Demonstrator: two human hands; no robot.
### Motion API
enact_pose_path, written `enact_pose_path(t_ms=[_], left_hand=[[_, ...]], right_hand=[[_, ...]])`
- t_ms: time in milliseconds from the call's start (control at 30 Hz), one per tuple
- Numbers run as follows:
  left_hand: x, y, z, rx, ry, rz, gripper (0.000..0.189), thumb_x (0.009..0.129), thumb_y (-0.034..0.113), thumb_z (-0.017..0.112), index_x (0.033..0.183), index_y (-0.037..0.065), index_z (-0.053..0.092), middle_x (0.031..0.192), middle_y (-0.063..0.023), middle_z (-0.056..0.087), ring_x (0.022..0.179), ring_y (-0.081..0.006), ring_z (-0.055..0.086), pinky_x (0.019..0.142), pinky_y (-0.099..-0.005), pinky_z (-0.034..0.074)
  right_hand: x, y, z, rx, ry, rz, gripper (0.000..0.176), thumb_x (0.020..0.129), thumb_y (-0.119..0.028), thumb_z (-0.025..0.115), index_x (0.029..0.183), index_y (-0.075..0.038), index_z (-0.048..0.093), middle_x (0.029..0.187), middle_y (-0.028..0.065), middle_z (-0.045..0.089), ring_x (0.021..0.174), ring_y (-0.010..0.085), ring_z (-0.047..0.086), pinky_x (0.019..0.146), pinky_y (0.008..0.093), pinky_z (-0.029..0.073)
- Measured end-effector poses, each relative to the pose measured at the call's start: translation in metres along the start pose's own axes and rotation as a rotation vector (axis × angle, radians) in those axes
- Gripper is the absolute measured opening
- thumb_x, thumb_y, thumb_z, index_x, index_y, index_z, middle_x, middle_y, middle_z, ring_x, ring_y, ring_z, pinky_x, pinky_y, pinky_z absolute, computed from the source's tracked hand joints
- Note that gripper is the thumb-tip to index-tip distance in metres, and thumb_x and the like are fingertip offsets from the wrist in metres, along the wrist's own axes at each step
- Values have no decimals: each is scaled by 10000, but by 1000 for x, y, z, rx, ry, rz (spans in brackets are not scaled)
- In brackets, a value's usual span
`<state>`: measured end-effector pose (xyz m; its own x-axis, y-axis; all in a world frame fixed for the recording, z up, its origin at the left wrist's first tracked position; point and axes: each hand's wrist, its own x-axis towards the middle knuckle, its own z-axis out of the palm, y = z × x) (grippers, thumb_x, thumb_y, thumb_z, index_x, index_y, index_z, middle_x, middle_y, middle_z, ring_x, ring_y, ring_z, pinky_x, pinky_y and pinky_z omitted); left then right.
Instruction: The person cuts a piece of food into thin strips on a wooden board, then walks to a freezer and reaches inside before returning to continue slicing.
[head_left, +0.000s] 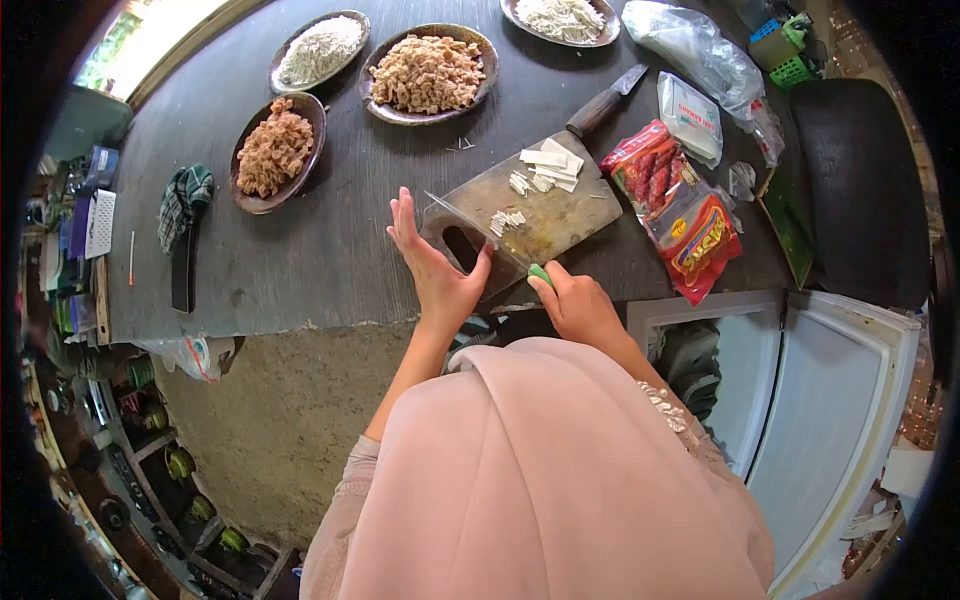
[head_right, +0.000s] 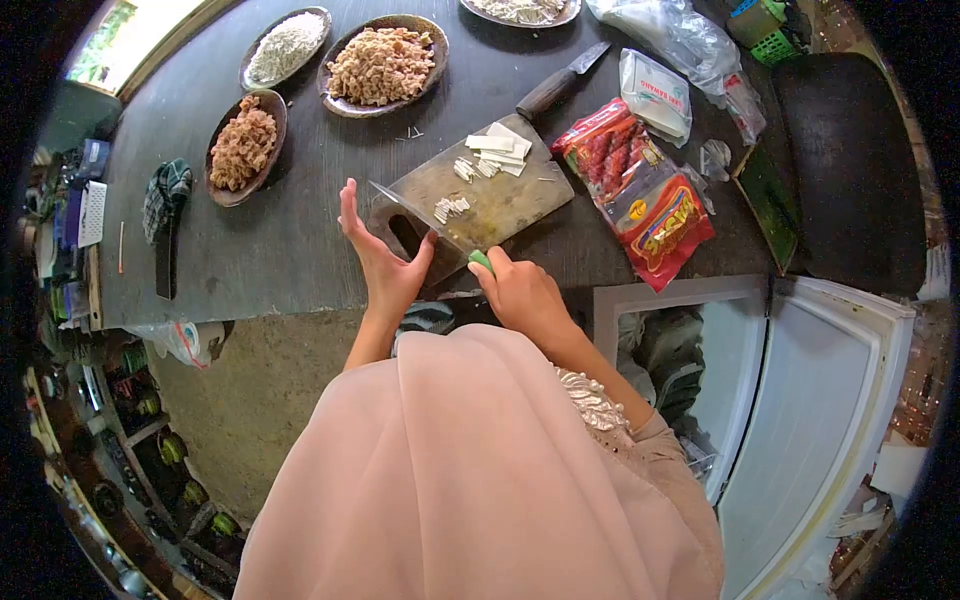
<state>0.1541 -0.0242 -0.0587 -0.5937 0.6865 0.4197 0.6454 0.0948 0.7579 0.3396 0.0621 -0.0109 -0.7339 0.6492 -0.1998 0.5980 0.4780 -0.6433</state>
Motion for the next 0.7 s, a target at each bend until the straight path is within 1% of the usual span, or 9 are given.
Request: enact_pose_path(t_ms=[33, 100, 233, 333, 400, 433, 500, 633, 700], left_hand=[[0, -1, -1, 2, 0, -2, 1189, 734, 160, 853, 1594, 31, 41, 1667, -237, 127, 1550, -466, 59, 1207, -658, 17], [-1, -1, 0, -7, -7, -4, 1192, 735, 166, 856, 1594, 32, 41, 1666, -239, 128, 1550, -468, 59, 1204, -663, 15], [0, -1, 0, 2, -3, 5, 1193, 736, 168, 858, 1594, 32, 41, 1665, -243, 129, 1549, -470, 59, 1203, -664, 13], [0, 1, 0, -10, 7, 5, 1183, 747, 170, 856, 1594, 32, 41, 1665, -247, 129, 1549, -473, 60, 1202, -663, 14], [2, 6, -2, 23, -2, 1, 1206, 726, 84, 868, 1595, 35, 33, 1637, -234, 138, 1529, -405, 137, 1248, -552, 102], [2, 6, -3, 26, -1, 0, 1206, 726, 84, 868, 1595, 35, 33, 1637, -234, 138, 1529, -405, 137, 1248, -552, 102], [2, 6, -2, 17, -1, -7, 1202, 729, 88, 869, 1594, 38, 37, 1635, -234, 146, 1529, -402, 139, 1246, -556, 110], [1, 3, -2, 27, -1, -4, 1204, 728, 86, 868, 1594, 40, 33, 1635, -233, 147, 1530, -403, 139, 1245, -560, 108], [0, -1, 0, -27, 1, 1, 1185, 741, 153, 854, 1596, 43, 41, 1668, -243, 130, 1552, -466, 56, 1196, -671, -10]], right_hand=[[-1, 0, 0, 1, -3, -1, 362, 1057, -378, 506, 977, -26, 539, 704, 274, 653, 710, 500, 655, 627, 585, 507], [-3, 2, -2, 6, -61, 43, 325, 1053, -345, 525, 979, -29, 548, 727, 284, 643, 739, 518, 627, 643, 590, 472], [1, 2, 0, 6, -45, 39, 333, 1050, -351, 530, 983, -26, 557, 732, 285, 645, 743, 518, 631, 641, 591, 474], [3, 3, -2, -24, 17, 8, 379, 1057, -396, 500, 974, -29, 549, 690, 274, 646, 702, 502, 652, 620, 581, 507], [3, 3, -5, 13, 2, 2, 379, 1057, -394, 502, 964, -31, 551, 691, 277, 645, 701, 501, 652, 618, 582, 503], [2, 5, -4, 14, 0, 0, 379, 1057, -394, 502, 964, -31, 551, 691, 277, 645, 701, 501, 652, 618, 582, 503], [0, 9, -3, 9, -39, -19, 386, 1055, -395, 507, 949, -27, 553, 689, 278, 643, 699, 500, 650, 618, 584, 498], [2, 7, -4, 11, -37, -4, 388, 1056, -396, 505, 946, -26, 548, 688, 277, 642, 700, 499, 649, 621, 579, 501], [3, 7, -4, 17, -31, -30, 389, 1056, -398, 504, 949, -27, 547, 687, 276, 642, 698, 496, 651, 618, 574, 504]])
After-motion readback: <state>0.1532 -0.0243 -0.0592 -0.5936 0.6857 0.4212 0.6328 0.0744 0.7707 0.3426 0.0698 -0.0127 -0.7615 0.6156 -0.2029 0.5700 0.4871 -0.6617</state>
